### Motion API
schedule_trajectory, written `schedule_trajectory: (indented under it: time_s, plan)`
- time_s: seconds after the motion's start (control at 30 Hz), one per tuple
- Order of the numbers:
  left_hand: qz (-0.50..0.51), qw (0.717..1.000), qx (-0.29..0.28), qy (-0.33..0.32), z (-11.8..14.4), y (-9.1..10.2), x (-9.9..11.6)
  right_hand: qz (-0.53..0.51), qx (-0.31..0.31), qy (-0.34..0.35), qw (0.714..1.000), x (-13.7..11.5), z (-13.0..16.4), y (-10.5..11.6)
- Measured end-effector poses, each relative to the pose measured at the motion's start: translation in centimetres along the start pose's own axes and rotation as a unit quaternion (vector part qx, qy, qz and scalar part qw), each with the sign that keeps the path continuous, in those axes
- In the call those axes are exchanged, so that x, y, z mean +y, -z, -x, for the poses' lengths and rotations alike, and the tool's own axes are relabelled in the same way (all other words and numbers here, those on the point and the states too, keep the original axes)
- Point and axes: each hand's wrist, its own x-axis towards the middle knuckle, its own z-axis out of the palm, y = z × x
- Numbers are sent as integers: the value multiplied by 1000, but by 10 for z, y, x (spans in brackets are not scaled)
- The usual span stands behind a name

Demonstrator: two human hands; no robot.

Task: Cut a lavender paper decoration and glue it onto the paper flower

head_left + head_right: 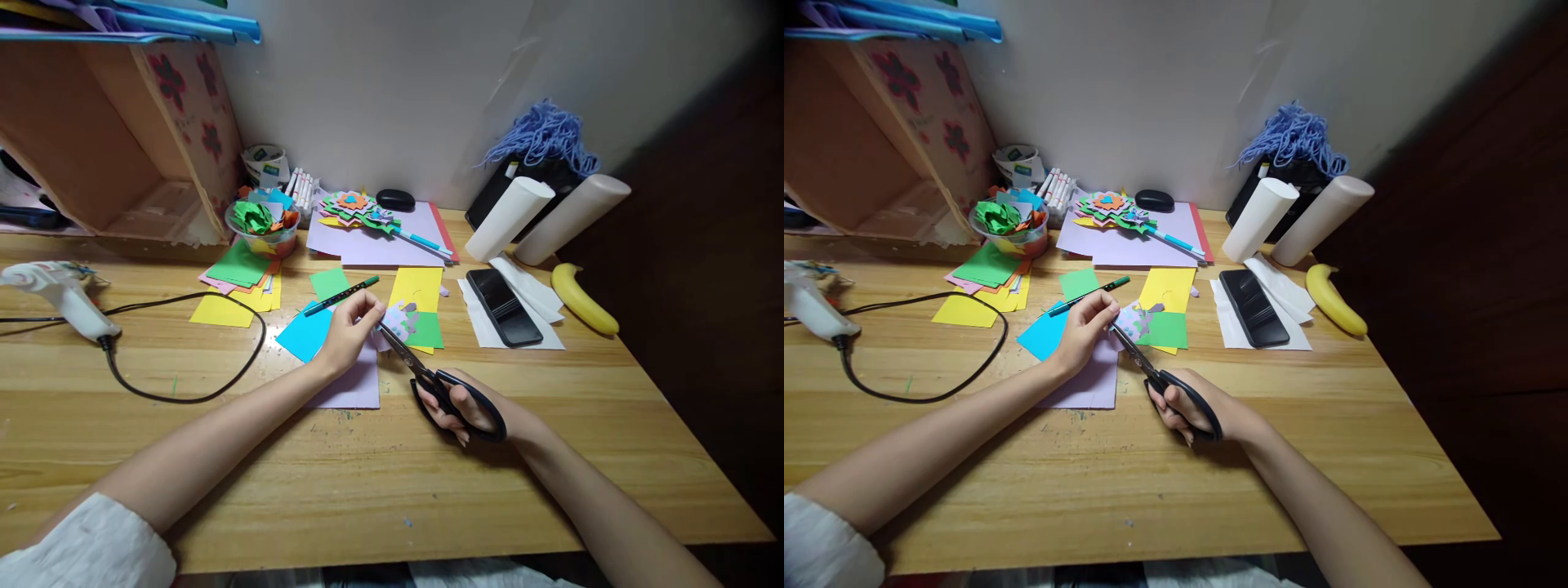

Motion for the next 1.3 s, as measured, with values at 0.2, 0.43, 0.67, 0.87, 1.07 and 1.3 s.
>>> schedule_trajectory:
  time_s: [0.2, 0.43, 0.67, 0.87, 1.07, 1.3]
  plan:
    - [-22, 999, -25, -5, 2, 0, 1, 10, -4, -9, 1000, 3, 0, 1]
    - [-82, 994, 38, -53, 1, 0, 3, -5, 29, 31, 999, 14, -2, 9]
    - [-133, 989, 24, -60, 2, -1, 8, -11, 55, 23, 998, 17, -2, 10]
    - [-67, 998, -4, -16, 3, -2, 5, -14, 48, 13, 999, 17, -2, 10]
    - [-31, 999, -1, 8, 2, -2, 2, -18, 34, 11, 999, 19, -1, 9]
    - [-39, 999, 0, 2, 3, -3, 3, -25, 31, 22, 999, 21, -2, 8]
